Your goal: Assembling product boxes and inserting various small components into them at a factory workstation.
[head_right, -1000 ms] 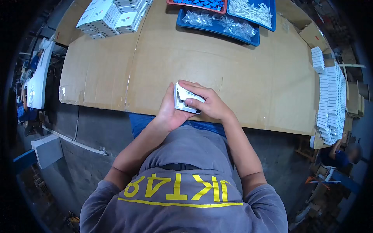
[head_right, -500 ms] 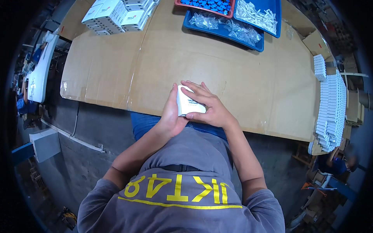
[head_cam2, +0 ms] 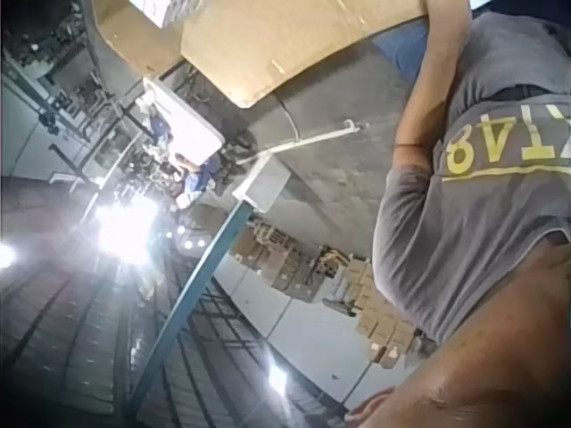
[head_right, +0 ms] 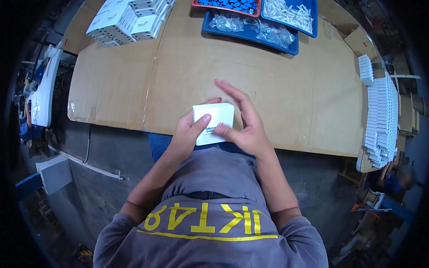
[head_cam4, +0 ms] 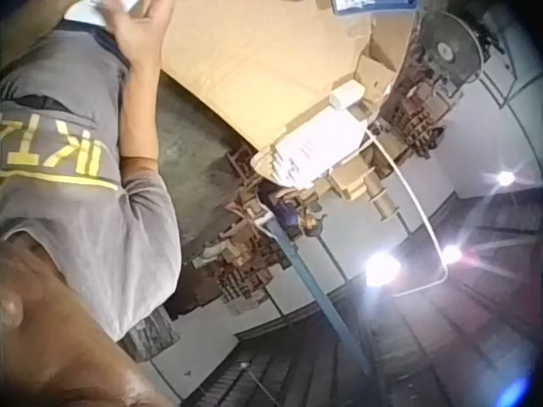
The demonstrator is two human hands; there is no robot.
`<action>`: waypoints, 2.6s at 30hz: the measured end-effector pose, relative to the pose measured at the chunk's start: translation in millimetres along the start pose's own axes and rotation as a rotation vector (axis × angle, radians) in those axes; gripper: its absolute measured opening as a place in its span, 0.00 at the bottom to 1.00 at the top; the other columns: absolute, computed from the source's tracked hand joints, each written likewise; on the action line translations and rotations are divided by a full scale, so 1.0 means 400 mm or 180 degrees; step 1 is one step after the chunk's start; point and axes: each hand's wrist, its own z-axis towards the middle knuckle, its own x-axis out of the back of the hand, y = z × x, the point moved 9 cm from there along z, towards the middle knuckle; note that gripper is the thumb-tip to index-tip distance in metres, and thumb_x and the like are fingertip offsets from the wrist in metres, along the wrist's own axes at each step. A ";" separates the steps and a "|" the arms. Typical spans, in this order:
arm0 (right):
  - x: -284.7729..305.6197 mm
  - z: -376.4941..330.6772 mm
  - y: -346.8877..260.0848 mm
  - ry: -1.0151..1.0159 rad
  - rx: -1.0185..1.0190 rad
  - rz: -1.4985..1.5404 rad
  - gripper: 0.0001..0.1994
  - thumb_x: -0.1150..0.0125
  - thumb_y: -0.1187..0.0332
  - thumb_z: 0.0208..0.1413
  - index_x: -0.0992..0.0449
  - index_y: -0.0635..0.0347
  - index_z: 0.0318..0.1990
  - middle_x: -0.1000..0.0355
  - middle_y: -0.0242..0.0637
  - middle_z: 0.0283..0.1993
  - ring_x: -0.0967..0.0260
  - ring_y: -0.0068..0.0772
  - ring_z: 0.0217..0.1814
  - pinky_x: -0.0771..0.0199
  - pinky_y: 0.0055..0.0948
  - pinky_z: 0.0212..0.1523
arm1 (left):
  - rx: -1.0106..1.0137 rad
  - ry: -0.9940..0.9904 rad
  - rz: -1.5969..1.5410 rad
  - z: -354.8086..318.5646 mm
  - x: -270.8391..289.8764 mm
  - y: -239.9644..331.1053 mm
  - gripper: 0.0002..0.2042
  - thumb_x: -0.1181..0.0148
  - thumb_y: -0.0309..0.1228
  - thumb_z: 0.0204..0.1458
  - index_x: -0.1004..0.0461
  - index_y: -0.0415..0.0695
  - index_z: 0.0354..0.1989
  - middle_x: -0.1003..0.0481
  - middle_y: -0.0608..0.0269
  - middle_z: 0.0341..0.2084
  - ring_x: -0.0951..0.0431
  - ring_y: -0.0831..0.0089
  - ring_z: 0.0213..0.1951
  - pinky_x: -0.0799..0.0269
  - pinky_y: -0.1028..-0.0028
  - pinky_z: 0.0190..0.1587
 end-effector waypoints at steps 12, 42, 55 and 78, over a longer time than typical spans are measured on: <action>0.052 -0.049 0.031 0.0329 -0.0336 0.0979 0.15 0.32 0.73 0.62 0.22 0.67 0.55 0.22 0.45 0.57 0.24 0.33 0.60 0.23 0.31 0.59 | -0.1117 -0.0614 0.0795 -0.043 -0.035 0.076 0.24 0.40 0.29 0.67 0.32 0.33 0.69 0.24 0.53 0.60 0.25 0.71 0.61 0.30 0.70 0.64; 0.080 -0.046 0.073 0.0840 -0.0742 0.0576 0.29 0.19 0.78 0.48 0.27 0.65 0.57 0.20 0.39 0.48 0.22 0.26 0.53 0.19 0.25 0.52 | -0.1280 -0.0397 0.1351 0.001 -0.008 0.093 0.27 0.31 0.30 0.60 0.31 0.31 0.65 0.28 0.50 0.59 0.27 0.65 0.62 0.33 0.67 0.68; 0.056 -0.028 0.025 0.0301 -0.0507 0.0489 0.19 0.22 0.77 0.50 0.19 0.64 0.50 0.19 0.39 0.51 0.22 0.31 0.56 0.25 0.33 0.60 | -0.1712 -0.0375 0.1058 -0.026 -0.003 0.115 0.20 0.33 0.18 0.58 0.26 0.32 0.59 0.23 0.42 0.58 0.23 0.58 0.62 0.26 0.64 0.66; 0.056 -0.030 0.018 0.0345 -0.0370 0.0112 0.19 0.22 0.79 0.46 0.17 0.65 0.48 0.17 0.41 0.49 0.20 0.34 0.54 0.24 0.33 0.59 | -0.1683 -0.0347 0.0945 -0.026 0.011 0.102 0.17 0.32 0.20 0.58 0.22 0.34 0.56 0.22 0.45 0.56 0.22 0.58 0.61 0.27 0.65 0.64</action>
